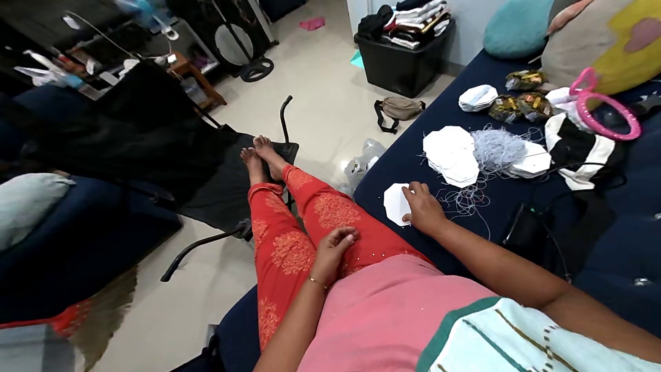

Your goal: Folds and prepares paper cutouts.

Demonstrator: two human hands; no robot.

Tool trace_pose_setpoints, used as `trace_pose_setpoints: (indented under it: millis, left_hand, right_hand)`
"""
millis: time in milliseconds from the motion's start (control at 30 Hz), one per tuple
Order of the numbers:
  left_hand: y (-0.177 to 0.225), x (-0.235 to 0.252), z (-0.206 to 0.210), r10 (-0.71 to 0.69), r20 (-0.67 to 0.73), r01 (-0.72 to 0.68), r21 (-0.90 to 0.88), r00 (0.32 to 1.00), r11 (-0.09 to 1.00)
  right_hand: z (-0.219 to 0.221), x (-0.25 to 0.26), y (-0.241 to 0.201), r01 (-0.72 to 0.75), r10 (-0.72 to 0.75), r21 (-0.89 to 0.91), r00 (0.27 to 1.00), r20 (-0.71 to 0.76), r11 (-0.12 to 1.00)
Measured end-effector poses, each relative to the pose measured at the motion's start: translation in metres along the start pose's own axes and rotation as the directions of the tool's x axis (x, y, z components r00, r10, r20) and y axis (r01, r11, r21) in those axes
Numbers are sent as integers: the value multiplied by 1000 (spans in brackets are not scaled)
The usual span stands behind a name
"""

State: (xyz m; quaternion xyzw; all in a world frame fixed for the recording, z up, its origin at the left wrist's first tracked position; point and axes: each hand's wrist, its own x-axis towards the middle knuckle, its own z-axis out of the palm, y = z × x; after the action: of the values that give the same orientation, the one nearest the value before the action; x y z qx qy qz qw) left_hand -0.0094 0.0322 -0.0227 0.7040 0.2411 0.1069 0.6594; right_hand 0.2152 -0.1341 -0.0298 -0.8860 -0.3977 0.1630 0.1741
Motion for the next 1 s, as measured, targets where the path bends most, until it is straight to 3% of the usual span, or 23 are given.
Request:
trace_pose_setpoints:
  millis: [100, 200, 267, 300, 367, 467, 733, 867, 1000]
  left_hand:
    - [-1, 0, 0, 3, 2, -3, 5, 1000, 1000]
    - [-1, 0, 0, -2, 3, 2, 15, 1000, 1000]
    - [1, -1, 1, -15, -9, 16, 11, 1000, 1000]
    - [2, -1, 1, -20, -15, 20, 10, 1000, 1000]
    - [5, 0, 2, -29, -25, 30, 14, 999, 999]
    - [19, 4, 4, -45, -25, 47, 66, 999, 997]
    - [71, 26, 19, -14, 87, -3, 192, 996, 981]
    - [67, 25, 34, 24, 7, -25, 55, 1000, 998]
    - [60, 19, 38, -35, -39, 30, -108, 999, 994]
  right_hand:
    - [7, -5, 6, 106, -102, 26, 986, -130, 994]
    - [22, -6, 18, 264, -249, 3, 911, -329, 964]
    - [25, -6, 23, 298, -264, 29, 882, -391, 954]
    - [21, -6, 24, 273, -223, 88, 901, -372, 958]
    - [1, -6, 23, 129, -74, 282, 978, -197, 951]
    - [-22, -1, 22, 51, -17, 511, 997, -72, 858]
    - [-29, -19, -20, 286, -179, 693, 958, -224, 661]
    - [-19, -25, -33, 273, -193, 766, 961, -196, 582]
    - [-15, -27, -35, 240, -225, 808, 965, -137, 539]
